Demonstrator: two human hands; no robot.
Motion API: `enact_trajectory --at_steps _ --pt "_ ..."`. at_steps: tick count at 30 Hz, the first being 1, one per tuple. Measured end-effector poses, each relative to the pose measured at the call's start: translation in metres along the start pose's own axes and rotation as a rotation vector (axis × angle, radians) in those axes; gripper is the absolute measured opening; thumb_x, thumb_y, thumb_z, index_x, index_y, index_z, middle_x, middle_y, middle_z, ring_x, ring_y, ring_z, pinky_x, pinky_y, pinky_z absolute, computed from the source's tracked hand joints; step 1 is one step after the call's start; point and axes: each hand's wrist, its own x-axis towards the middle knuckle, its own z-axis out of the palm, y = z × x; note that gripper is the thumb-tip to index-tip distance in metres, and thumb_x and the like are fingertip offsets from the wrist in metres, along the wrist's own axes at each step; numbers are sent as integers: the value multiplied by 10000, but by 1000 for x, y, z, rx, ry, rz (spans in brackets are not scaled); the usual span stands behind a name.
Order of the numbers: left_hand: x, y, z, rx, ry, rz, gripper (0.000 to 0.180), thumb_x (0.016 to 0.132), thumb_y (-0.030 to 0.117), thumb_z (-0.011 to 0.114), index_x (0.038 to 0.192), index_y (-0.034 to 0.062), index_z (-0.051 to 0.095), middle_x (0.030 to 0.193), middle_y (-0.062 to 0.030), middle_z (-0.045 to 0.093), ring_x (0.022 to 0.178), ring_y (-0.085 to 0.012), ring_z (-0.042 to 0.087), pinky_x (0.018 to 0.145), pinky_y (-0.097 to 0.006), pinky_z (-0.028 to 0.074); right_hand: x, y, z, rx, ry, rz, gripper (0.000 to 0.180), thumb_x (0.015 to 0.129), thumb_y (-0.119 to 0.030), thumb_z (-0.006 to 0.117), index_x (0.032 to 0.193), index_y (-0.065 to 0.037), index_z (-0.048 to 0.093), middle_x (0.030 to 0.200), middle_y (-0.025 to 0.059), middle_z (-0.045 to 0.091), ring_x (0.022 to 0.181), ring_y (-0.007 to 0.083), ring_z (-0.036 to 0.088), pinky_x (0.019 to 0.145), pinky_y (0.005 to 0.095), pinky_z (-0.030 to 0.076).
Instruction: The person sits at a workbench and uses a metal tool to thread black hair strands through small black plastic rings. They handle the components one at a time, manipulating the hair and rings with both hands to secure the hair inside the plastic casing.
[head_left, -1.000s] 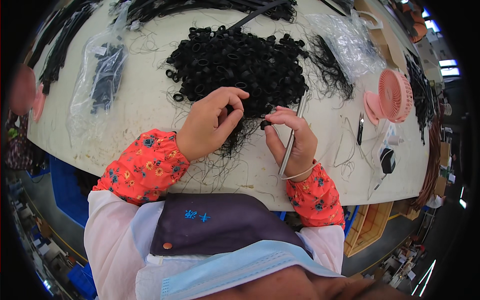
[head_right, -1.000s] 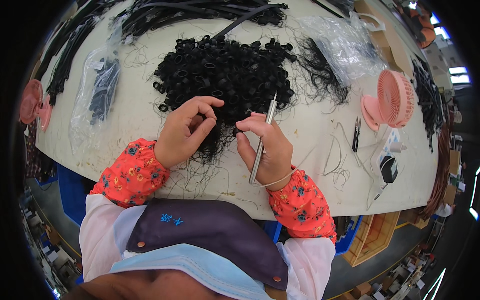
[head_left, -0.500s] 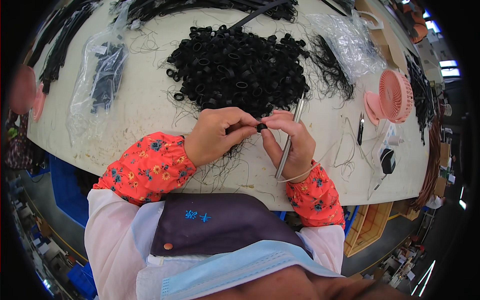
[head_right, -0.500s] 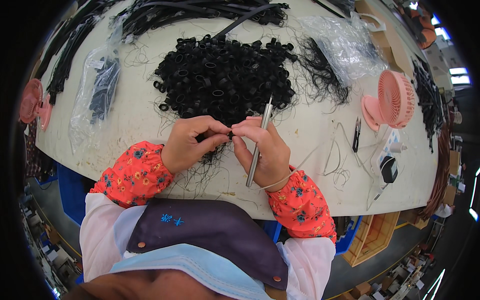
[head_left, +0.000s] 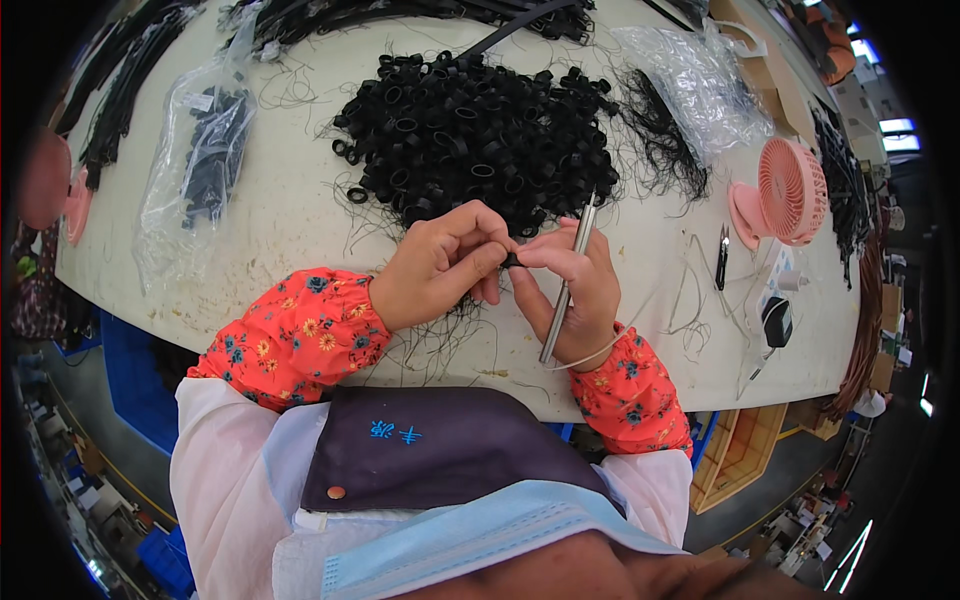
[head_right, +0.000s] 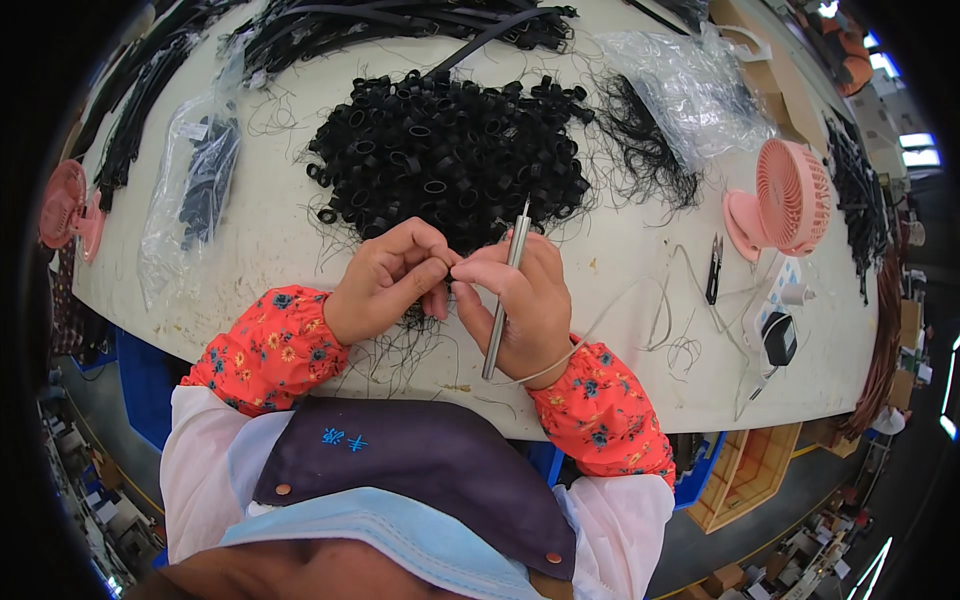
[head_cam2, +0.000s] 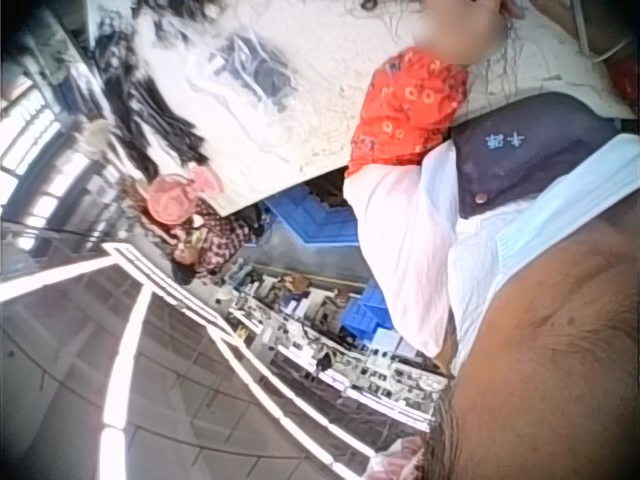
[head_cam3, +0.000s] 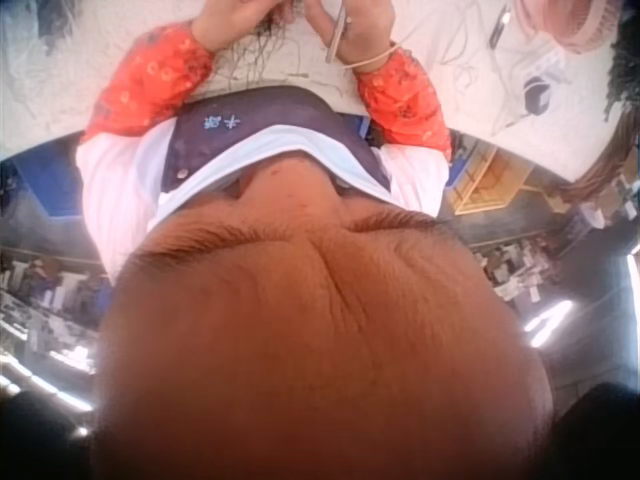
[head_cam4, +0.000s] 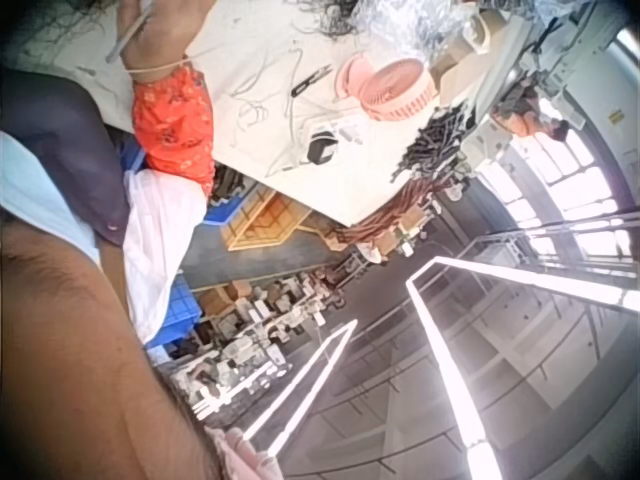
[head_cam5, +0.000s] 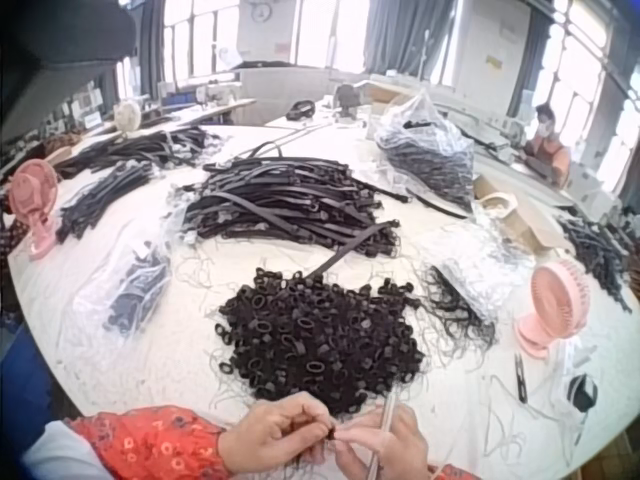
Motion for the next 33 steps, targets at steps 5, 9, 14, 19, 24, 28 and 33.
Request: enact_trajectory --at_steps 5,9,14,19,24,28,33 --pt "0 -5 0 44 19 24 66 989 63 447 1043 30 466 861 -52 600 670 -70 577 613 -209 478 -1 2 -1 25 -52 -4 278 766 -46 709 1017 -81 595 917 95 635 818 291 578 817 403 443" --pt "-1 -3 1 94 65 24 62 989 61 446 1038 25 460 869 -47 600 665 -61 561 614 -204 471 -6 1 -2 127 -52 113 231 926 -209 601 1081 -41 567 1010 131 635 911 271 605 892 380 447" --pt "-2 -1 0 173 95 42 67 984 46 443 1041 16 458 875 -45 605 656 -53 555 604 -197 464 -1 -9 -14 733 9 544 355 1011 -305 442 1132 21 514 1037 176 622 880 213 630 959 377 429" --pt "-3 -1 0 242 82 68 68 979 44 451 1038 14 467 857 -38 606 651 -51 561 593 -187 453 -6 1 -16 843 -34 547 303 1005 -246 477 1047 34 584 852 93 648 676 123 632 868 307 457" --pt "-4 -1 1 255 87 70 72 977 47 457 1040 15 474 837 -29 600 645 -48 562 581 -185 448 -5 -4 -16 870 -92 627 308 1004 -247 481 1048 38 589 834 67 631 674 114 625 760 272 479" --pt "-4 -1 1 249 83 63 72 977 46 459 1040 16 475 831 -27 595 643 -50 562 578 -186 448 -4 -7 -16 873 -84 662 311 1003 -253 483 1042 36 592 819 67 631 674 115 622 698 245 478" --pt "-4 -2 0 244 78 68 72 977 43 459 1042 14 473 828 -29 592 643 -51 561 578 -188 452 -3 -6 -15 868 -96 674 314 1004 -260 483 1041 32 595 783 70 628 675 114 616 679 239 474"
